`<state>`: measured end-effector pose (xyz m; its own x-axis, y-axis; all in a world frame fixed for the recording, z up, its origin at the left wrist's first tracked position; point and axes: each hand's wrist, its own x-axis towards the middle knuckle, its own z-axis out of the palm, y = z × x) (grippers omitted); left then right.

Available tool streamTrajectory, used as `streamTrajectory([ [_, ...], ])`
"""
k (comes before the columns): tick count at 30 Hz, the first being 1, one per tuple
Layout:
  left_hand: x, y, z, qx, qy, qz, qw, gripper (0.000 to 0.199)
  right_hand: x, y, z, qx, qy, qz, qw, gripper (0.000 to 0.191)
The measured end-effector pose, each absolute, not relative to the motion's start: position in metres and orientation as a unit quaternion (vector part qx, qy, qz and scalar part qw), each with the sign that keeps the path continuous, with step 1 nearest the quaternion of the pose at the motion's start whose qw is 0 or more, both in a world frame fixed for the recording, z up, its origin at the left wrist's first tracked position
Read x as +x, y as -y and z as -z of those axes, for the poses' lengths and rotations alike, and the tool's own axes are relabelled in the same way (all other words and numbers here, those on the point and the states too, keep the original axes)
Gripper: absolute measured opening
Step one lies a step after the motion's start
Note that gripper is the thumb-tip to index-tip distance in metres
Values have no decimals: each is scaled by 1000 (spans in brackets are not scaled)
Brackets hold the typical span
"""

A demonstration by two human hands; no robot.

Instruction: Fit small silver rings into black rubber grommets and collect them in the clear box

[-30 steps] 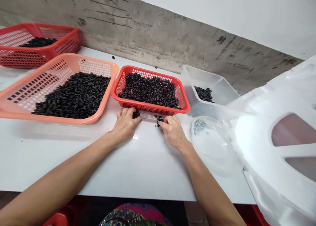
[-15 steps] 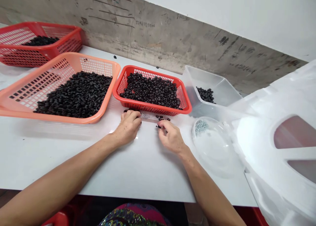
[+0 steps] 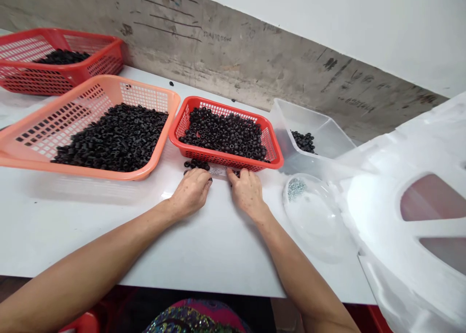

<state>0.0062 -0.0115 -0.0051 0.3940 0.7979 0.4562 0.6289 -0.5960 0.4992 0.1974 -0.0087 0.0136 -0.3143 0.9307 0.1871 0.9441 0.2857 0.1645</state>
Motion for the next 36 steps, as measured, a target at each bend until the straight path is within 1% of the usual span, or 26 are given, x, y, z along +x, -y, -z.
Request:
streamTrajectory([
  [3, 6, 12, 5, 828, -434, -333, 123, 16, 198, 8, -12, -578, 805, 132, 17, 41],
  [7, 6, 12, 5, 827, -434, -335, 126, 16, 198, 13, -14, -554, 822, 130, 27, 37],
  [10, 6, 12, 4, 825, -433, -337, 135, 15, 199, 21, -17, -534, 839, 98, 27, 36],
  [12, 6, 13, 2, 821, -428, -347, 149, 14, 202, 26, -17, -509, 858, 53, 38, 36],
  [15, 6, 14, 0, 808, -422, -366, 186, 16, 210, 28, -18, -473, 873, -44, 110, 31],
  [17, 6, 15, -1, 797, -427, -374, 207, 17, 216, 26, -19, -478, 858, -81, 170, 28],
  [18, 6, 16, -1, 791, -432, -376, 213, 17, 218, 24, -19, -488, 848, -82, 189, 27],
  [20, 6, 16, 0, 784, -443, -375, 220, 17, 218, 21, -17, -506, 838, -49, 197, 25],
  [24, 6, 16, 3, 775, -451, -380, 225, 16, 201, 19, -9, -502, 851, 58, 146, 28],
  [27, 6, 16, 4, 762, -453, -395, 243, 17, 187, 20, -3, -481, 866, 85, 108, 27],
  [30, 8, 17, 1, 717, -463, -417, 313, 15, 182, 21, 2, -484, 866, 79, 100, 27],
  [34, 12, 19, -8, 582, -466, -438, 501, 13, 185, 21, 9, -476, 868, 48, 135, 26],
  [36, 14, 19, -12, 526, -466, -438, 560, 14, 188, 20, 9, -457, 874, 29, 163, 25],
])
